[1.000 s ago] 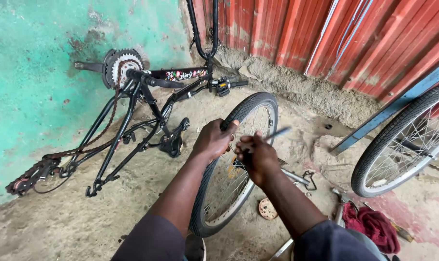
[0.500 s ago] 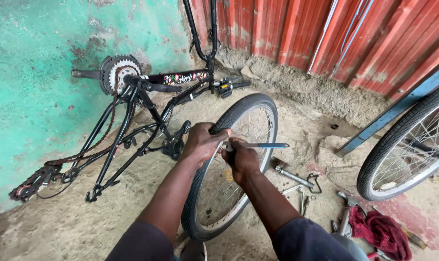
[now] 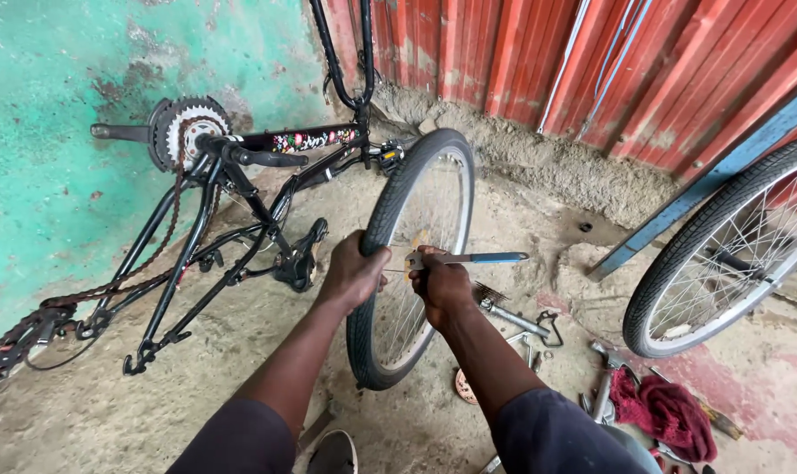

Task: The person removes a bicycle tire from a wheel using a tire lever and their hands, then removes the inner tube. They place the tire and tube aside, pick up another wheel, and begin installing the tire onto it using the tire lever.

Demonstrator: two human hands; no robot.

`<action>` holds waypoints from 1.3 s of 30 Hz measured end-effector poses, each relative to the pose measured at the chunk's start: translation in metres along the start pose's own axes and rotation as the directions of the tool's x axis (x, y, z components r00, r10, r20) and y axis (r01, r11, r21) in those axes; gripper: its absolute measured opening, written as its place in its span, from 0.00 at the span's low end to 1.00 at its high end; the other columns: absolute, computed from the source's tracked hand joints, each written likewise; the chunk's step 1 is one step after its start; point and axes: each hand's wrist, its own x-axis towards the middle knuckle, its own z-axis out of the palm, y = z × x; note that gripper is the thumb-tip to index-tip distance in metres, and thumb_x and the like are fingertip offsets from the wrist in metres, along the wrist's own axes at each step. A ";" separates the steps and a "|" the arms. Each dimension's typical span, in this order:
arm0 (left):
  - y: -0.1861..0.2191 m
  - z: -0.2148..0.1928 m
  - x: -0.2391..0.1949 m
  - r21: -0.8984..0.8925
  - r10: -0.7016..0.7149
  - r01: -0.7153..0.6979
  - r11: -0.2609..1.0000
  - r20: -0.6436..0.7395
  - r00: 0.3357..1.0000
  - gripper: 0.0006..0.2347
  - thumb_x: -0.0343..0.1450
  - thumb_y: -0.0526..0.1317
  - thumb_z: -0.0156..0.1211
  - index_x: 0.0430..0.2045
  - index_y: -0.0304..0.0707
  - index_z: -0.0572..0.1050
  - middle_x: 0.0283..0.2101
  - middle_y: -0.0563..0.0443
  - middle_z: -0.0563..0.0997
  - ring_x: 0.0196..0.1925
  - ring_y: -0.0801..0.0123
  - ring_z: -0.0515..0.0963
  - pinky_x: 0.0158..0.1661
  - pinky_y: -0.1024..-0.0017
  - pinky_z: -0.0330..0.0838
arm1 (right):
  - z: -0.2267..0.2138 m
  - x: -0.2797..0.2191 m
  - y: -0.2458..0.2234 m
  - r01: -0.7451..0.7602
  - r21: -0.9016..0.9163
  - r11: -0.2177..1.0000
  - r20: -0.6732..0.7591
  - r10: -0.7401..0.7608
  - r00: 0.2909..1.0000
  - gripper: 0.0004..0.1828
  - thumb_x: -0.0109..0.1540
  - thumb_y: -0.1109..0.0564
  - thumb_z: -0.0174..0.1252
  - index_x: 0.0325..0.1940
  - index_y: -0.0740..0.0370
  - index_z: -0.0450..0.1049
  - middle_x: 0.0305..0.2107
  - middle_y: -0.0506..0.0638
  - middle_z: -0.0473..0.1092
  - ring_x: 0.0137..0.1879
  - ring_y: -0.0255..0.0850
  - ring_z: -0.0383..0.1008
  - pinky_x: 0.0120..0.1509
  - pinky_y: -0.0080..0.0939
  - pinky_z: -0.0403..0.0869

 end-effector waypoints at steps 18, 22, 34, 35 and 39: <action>0.032 -0.010 -0.016 0.463 0.013 0.019 0.886 -0.065 0.998 0.26 0.70 0.66 0.45 0.25 0.40 0.76 0.27 0.42 0.83 0.42 0.46 0.84 0.42 0.54 0.76 | 0.040 0.008 0.048 -0.169 0.196 0.966 -0.083 0.188 0.979 0.07 0.68 0.58 0.49 0.38 0.62 0.71 0.20 0.48 0.68 0.23 0.33 0.69 0.25 0.23 0.65; 0.025 -0.009 -0.007 0.488 0.094 -0.045 0.872 -0.076 0.993 0.27 0.72 0.63 0.45 0.26 0.36 0.78 0.28 0.35 0.82 0.42 0.40 0.84 0.39 0.52 0.75 | 0.045 0.003 0.056 -0.180 0.234 0.956 -0.141 0.216 0.966 0.07 0.66 0.59 0.50 0.38 0.65 0.72 0.19 0.51 0.69 0.22 0.35 0.69 0.24 0.26 0.67; 0.014 -0.015 -0.003 0.480 0.277 -0.191 0.856 -0.115 0.954 0.28 0.76 0.60 0.45 0.20 0.31 0.76 0.21 0.30 0.78 0.32 0.33 0.82 0.34 0.52 0.75 | 0.059 -0.005 0.054 -0.153 0.227 0.962 -0.209 0.201 0.957 0.08 0.65 0.61 0.50 0.37 0.69 0.73 0.18 0.53 0.69 0.21 0.37 0.70 0.23 0.28 0.67; 0.014 -0.014 -0.003 0.492 0.283 -0.192 0.849 -0.116 0.952 0.29 0.75 0.61 0.46 0.19 0.31 0.76 0.21 0.29 0.77 0.32 0.32 0.81 0.33 0.50 0.73 | 0.058 -0.004 0.054 -0.152 0.234 0.960 -0.203 0.201 0.958 0.08 0.65 0.61 0.50 0.37 0.68 0.73 0.18 0.53 0.69 0.21 0.37 0.70 0.23 0.28 0.67; 0.023 -0.015 -0.007 0.523 0.241 -0.146 0.840 -0.118 0.963 0.29 0.73 0.65 0.46 0.18 0.34 0.74 0.21 0.31 0.77 0.33 0.33 0.81 0.33 0.50 0.72 | 0.059 -0.007 0.048 -0.156 0.237 0.959 -0.192 0.204 0.960 0.09 0.65 0.61 0.49 0.38 0.69 0.73 0.19 0.53 0.68 0.22 0.36 0.69 0.24 0.27 0.66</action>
